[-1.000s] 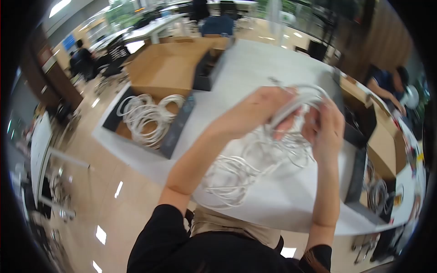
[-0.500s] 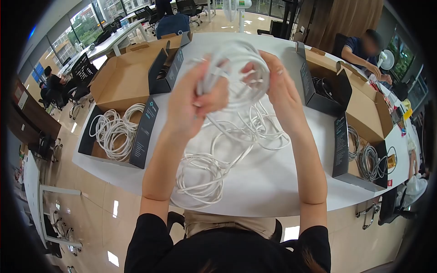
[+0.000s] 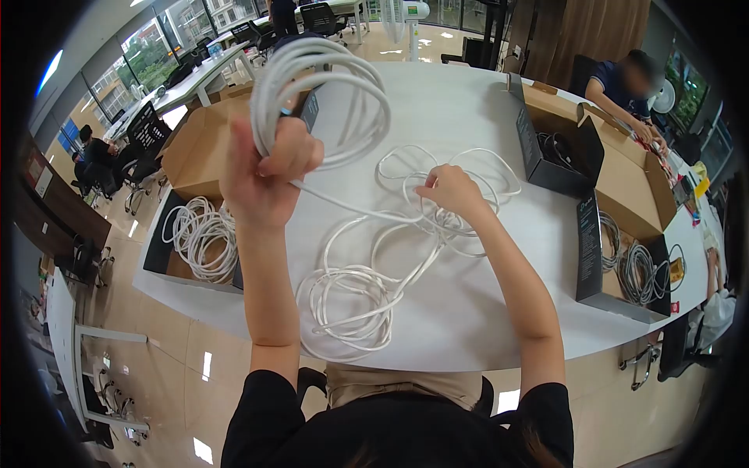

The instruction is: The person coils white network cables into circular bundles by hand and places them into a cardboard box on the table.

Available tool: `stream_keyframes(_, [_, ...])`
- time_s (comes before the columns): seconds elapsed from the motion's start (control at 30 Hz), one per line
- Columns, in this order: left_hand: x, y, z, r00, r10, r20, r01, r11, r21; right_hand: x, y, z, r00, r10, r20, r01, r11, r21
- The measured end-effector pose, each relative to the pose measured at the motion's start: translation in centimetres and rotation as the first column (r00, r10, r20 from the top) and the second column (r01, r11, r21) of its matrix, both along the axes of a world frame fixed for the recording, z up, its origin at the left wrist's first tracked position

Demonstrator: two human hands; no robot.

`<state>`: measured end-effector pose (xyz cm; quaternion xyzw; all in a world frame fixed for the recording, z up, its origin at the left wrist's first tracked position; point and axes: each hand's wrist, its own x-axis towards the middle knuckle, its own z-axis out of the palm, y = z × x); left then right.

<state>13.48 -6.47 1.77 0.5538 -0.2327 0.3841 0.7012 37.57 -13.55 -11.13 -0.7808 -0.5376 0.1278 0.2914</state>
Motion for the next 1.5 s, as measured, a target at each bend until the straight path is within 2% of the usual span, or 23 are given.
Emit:
stream_keyframes(0.07, [-0.3,0.7,-0.7,0.998,0.042,-0.039,-0.041,0.999,0.027,1.0,0.6,-0.3,0.987,0.023,-0.160,-0.004,0.993,0.117])
stream_keyframes(0.1, [-0.4,0.8,-0.9,0.996,0.064,-0.056,-0.062,0.997,0.038,1.0,0.4,0.6,0.985,-0.021,-0.173,0.028,0.999,0.034])
stream_keyframes(0.13, [-0.2,0.7,-0.8,0.999,-0.048,-0.011,0.048,0.999,-0.016,0.9,-0.2,2.0,0.981,-0.068,-0.182,0.059,0.997,-0.052])
stream_keyframes(0.17, [-0.1,0.5,-0.7,0.998,-0.050,-0.029,0.049,0.998,-0.027,0.8,-0.5,2.8,0.976,-0.115,-0.186,0.090,0.986,-0.138])
stream_keyframes(0.27, [0.2,0.1,-0.3,0.995,-0.065,-0.071,0.061,0.996,-0.062,0.9,0.1,1.5,0.981,-0.092,-0.169,0.041,0.959,-0.280])
stream_keyframes(0.37, [0.4,0.1,-0.2,0.989,-0.080,-0.123,0.071,0.995,-0.074,1.8,1.1,-1.7,0.974,0.079,-0.212,-0.084,0.996,-0.016])
stream_keyframes(0.5, [0.4,1.0,-0.4,0.976,-0.085,-0.199,0.078,0.996,-0.043,2.7,-0.1,1.9,0.909,0.033,-0.415,0.045,0.983,0.178])
stream_keyframes(0.53, [0.5,1.1,-0.5,0.974,-0.096,-0.206,0.089,0.995,-0.044,2.7,-0.6,3.1,0.884,0.037,-0.466,0.095,0.962,0.257])
stream_keyframes(0.57, [0.4,1.2,-0.7,0.964,-0.021,-0.265,0.026,1.000,0.015,2.9,-1.1,4.1,0.856,0.045,-0.516,0.150,0.932,0.331])
stream_keyframes(0.63, [0.4,1.2,-0.9,0.921,0.136,-0.365,-0.088,0.986,0.145,3.7,-2.0,5.5,0.784,0.189,-0.592,0.193,0.832,0.521])
stream_keyframes(0.67, [0.4,1.2,-0.9,0.898,0.103,-0.427,-0.033,0.985,0.166,3.8,-2.3,6.2,0.744,0.266,-0.613,0.223,0.766,0.603])
stream_keyframes(0.73, [0.6,1.0,-0.9,0.835,0.042,-0.548,0.079,0.978,0.194,3.3,-2.9,7.4,0.661,0.404,-0.632,0.239,0.685,0.688])
stream_keyframes(0.77, [1.0,0.5,-1.0,0.821,0.100,-0.563,0.039,0.972,0.230,2.9,-3.2,8.1,0.616,0.471,-0.631,0.251,0.642,0.724])
stream_keyframes(0.8, [1.6,-0.2,-1.2,0.804,0.158,-0.574,0.001,0.964,0.267,2.4,-3.8,8.8,0.555,0.510,-0.656,0.216,0.674,0.707])
stream_keyframes(0.83, [2.2,-0.9,-1.4,0.784,0.216,-0.582,-0.037,0.952,0.304,1.6,-4.2,9.4,0.534,0.553,-0.639,0.203,0.650,0.732])
stream_keyframes(0.97, [4.0,-2.0,-2.1,0.712,0.275,-0.646,-0.002,0.921,0.390,-2.0,-4.9,10.9,0.446,0.682,-0.580,0.158,0.578,0.801])
stream_keyframes(1.1, [5.7,-2.2,-3.3,0.694,0.227,-0.683,0.020,0.943,0.333,-3.9,-5.0,10.6,0.415,0.777,-0.474,0.022,0.512,0.859])
stream_keyframes(1.2, [6.3,-1.7,-4.3,0.729,0.139,-0.670,0.018,0.975,0.222,-4.6,-5.4,10.7,0.453,0.751,-0.480,0.025,0.528,0.849])
stream_keyframes(1.27, [6.3,-2.2,-4.2,0.757,-0.007,-0.653,0.000,1.000,-0.011,-4.9,-5.3,10.7,0.470,0.745,-0.474,0.006,0.534,0.846])
stream_keyframes(1.37, [6.8,-2.8,-4.3,0.817,-0.199,-0.541,0.057,0.962,-0.267,-5.4,-5.6,10.7,0.377,0.767,-0.519,-0.033,0.571,0.820])
stream_keyframes(1.4, [6.9,-2.8,-4.3,0.836,-0.250,-0.489,0.086,0.939,-0.333,-5.5,-5.5,10.7,0.332,0.770,-0.545,-0.014,0.582,0.813])
stream_keyframes(1.5, [6.8,-2.2,-4.7,0.866,-0.336,-0.372,0.181,0.901,-0.394,-5.5,-5.4,10.4,0.343,0.759,-0.553,0.007,0.587,0.810])
